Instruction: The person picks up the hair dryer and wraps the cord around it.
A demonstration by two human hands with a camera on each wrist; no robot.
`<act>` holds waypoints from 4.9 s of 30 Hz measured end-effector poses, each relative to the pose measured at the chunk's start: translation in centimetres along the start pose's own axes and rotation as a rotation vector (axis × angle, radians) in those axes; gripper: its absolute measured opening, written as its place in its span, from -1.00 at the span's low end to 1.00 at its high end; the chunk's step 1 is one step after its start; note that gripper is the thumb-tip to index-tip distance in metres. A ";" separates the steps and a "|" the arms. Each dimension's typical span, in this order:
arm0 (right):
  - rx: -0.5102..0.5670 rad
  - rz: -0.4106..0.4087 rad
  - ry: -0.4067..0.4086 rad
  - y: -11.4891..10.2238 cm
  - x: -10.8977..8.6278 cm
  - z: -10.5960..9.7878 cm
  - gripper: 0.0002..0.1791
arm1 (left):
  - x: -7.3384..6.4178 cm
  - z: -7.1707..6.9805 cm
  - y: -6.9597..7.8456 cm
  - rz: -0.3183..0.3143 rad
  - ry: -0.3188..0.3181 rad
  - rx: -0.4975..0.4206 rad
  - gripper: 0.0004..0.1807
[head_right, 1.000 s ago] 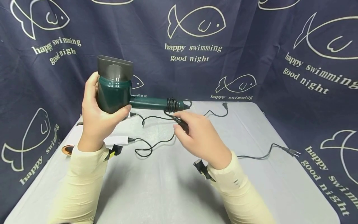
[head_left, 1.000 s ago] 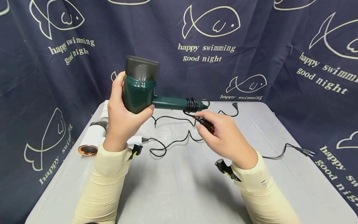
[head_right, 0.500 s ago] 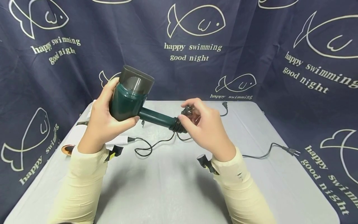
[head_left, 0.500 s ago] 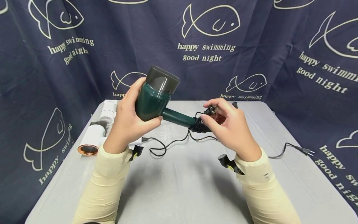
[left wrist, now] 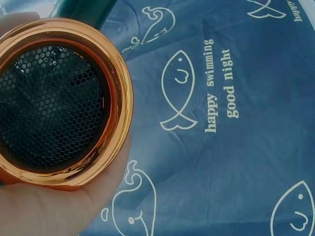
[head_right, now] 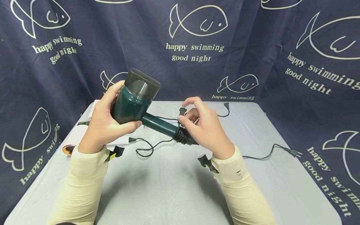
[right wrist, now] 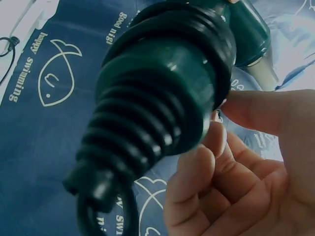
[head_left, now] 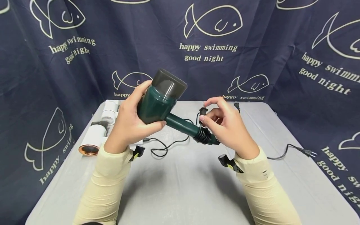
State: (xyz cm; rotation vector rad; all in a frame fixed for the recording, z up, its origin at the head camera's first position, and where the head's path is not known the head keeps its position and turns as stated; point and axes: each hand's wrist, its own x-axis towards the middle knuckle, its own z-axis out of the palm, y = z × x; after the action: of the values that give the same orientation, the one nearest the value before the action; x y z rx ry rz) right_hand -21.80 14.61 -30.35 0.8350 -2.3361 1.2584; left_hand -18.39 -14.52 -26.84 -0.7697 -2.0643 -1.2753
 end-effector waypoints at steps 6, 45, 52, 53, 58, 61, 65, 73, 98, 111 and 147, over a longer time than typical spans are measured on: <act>-0.118 0.023 -0.117 0.1 -0.1 0.1 -0.96 | -0.1 0.1 -1.0 -0.024 -0.012 -0.044 0.06; -0.589 -0.313 0.072 5.4 -0.6 3.9 -0.67 | 0.4 0.6 -4.1 -0.271 -0.040 0.035 -0.10; -0.678 0.049 0.092 12.5 -1.0 -0.6 -0.58 | 0.2 0.6 -4.2 -0.240 -0.055 0.086 -0.25; -0.699 0.118 0.090 13.8 -1.1 -1.5 -0.55 | 0.2 0.6 -4.2 -0.245 -0.064 0.088 -0.26; -0.770 0.449 0.049 19.6 -1.7 -6.2 -0.38 | 0.1 0.8 -4.3 -0.266 -0.126 0.076 -0.27; -0.795 0.614 0.018 22.5 -2.3 -9.1 -0.27 | 0.0 1.0 -4.3 -0.261 -0.148 0.078 -0.28; -0.787 0.795 -0.039 25.3 -3.3 -12.4 -0.16 | 0.0 1.3 -4.4 -0.254 -0.169 0.092 -0.30; -0.770 0.946 -0.145 27.7 -3.9 -15.4 0.01 | -0.1 1.4 -4.4 -0.187 -0.187 0.102 -0.38; -0.834 1.009 -0.328 29.4 -1.6 -14.1 0.06 | -0.3 -0.5 -5.0 -0.241 -0.216 0.204 -0.40; -0.747 1.028 -0.396 27.2 -1.6 -14.0 0.18 | -2.8 -8.5 -12.7 -0.563 -0.481 0.627 -0.26; -0.741 0.545 -0.394 18.6 -0.4 -9.0 -0.30 | -9.7 -13.3 -21.0 -0.925 -0.471 0.797 -0.01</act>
State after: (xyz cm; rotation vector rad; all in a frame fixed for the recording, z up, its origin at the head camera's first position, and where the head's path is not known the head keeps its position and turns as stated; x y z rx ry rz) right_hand -33.20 30.30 -37.42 0.2017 -3.1440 0.2777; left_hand -24.96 -36.16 -41.05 0.3468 -3.1548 -0.5009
